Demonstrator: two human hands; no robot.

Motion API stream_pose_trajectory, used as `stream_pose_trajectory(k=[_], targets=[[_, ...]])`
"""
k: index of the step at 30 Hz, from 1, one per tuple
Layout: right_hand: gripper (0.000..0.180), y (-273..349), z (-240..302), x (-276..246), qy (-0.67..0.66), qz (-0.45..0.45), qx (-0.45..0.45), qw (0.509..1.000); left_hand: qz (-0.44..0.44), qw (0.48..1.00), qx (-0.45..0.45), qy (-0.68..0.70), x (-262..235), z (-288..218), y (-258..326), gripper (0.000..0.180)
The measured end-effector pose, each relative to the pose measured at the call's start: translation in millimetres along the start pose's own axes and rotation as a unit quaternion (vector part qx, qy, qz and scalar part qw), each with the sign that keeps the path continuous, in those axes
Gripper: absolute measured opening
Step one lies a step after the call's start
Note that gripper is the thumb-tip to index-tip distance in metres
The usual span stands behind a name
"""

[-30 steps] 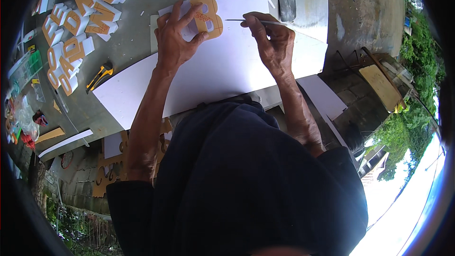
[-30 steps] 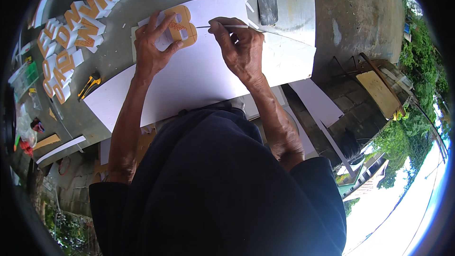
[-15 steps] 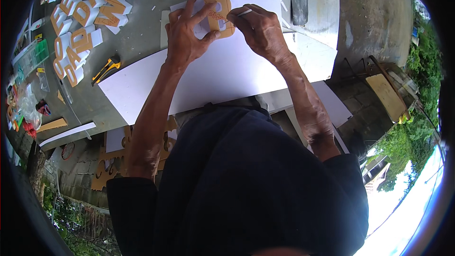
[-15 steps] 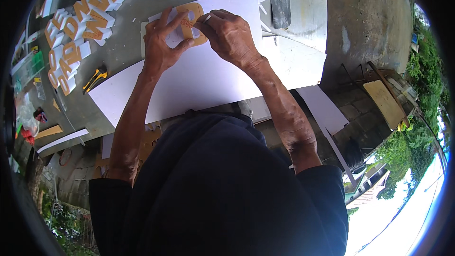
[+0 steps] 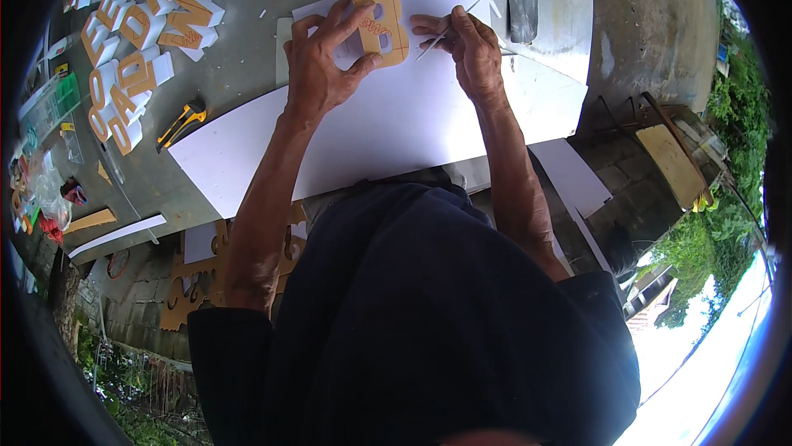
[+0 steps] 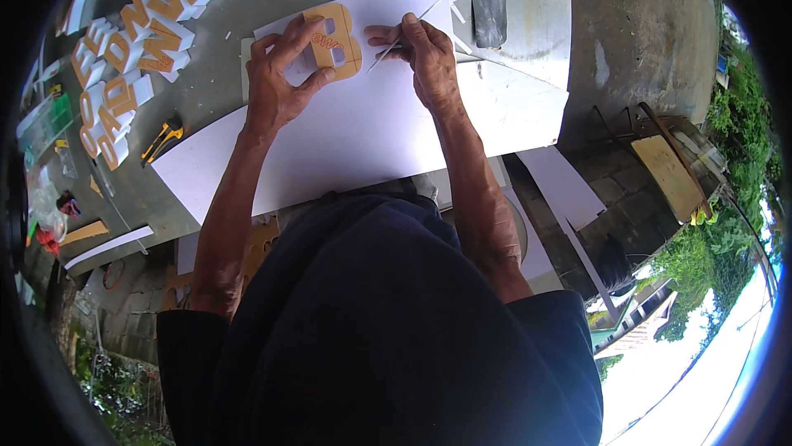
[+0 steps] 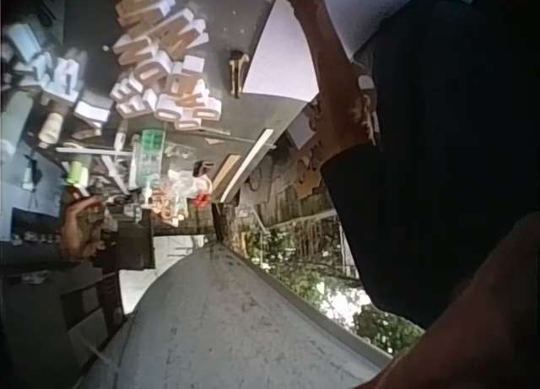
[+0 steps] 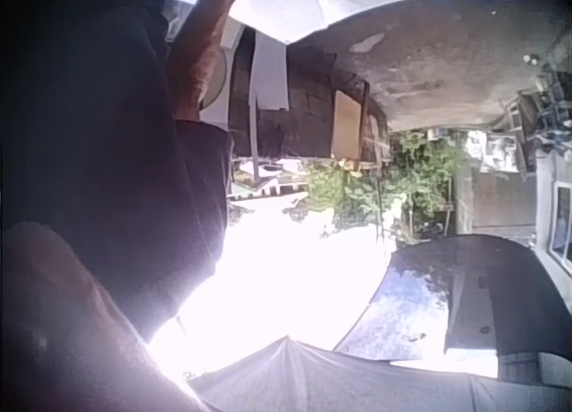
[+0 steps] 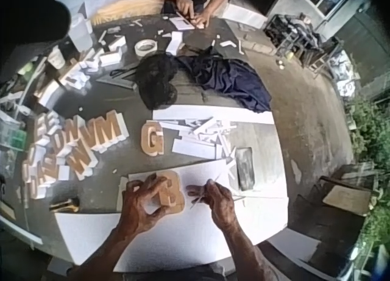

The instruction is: Tracing a letter template onto a board using a pencil.

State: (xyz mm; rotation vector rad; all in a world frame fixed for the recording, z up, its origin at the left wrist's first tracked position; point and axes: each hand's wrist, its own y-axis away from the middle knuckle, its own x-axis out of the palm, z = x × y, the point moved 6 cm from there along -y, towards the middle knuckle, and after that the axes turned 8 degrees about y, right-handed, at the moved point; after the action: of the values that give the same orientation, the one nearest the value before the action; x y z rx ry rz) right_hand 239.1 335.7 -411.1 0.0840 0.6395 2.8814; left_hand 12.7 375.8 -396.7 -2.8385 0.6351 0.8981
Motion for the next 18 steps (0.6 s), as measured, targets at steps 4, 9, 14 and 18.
stream_pose_trajectory(k=[4, 9, 14, 18], targets=[[0.053, -2.7, -3.4, 5.9, 0.02, 0.018, 0.006, 1.0, 0.004, 1.0, -0.002, 0.014, 0.1, -2.8, 0.6, 0.076], [0.057, -6.6, -1.7, 13.6, 0.037, 0.026, -0.003, 0.999, -0.003, 1.0, 0.023, -0.001, -3.5, -7.1, -1.0, 0.072], [0.058, -8.2, -2.8, 14.3, 0.047, 0.024, 0.001, 0.999, -0.002, 1.0, 0.023, -0.004, -3.9, -7.8, -0.2, 0.072], [0.06, -8.9, -0.2, 16.5, 0.054, 0.025, 0.002, 0.998, -0.004, 0.999, 0.032, 0.003, -5.2, -6.4, -0.2, 0.073]])
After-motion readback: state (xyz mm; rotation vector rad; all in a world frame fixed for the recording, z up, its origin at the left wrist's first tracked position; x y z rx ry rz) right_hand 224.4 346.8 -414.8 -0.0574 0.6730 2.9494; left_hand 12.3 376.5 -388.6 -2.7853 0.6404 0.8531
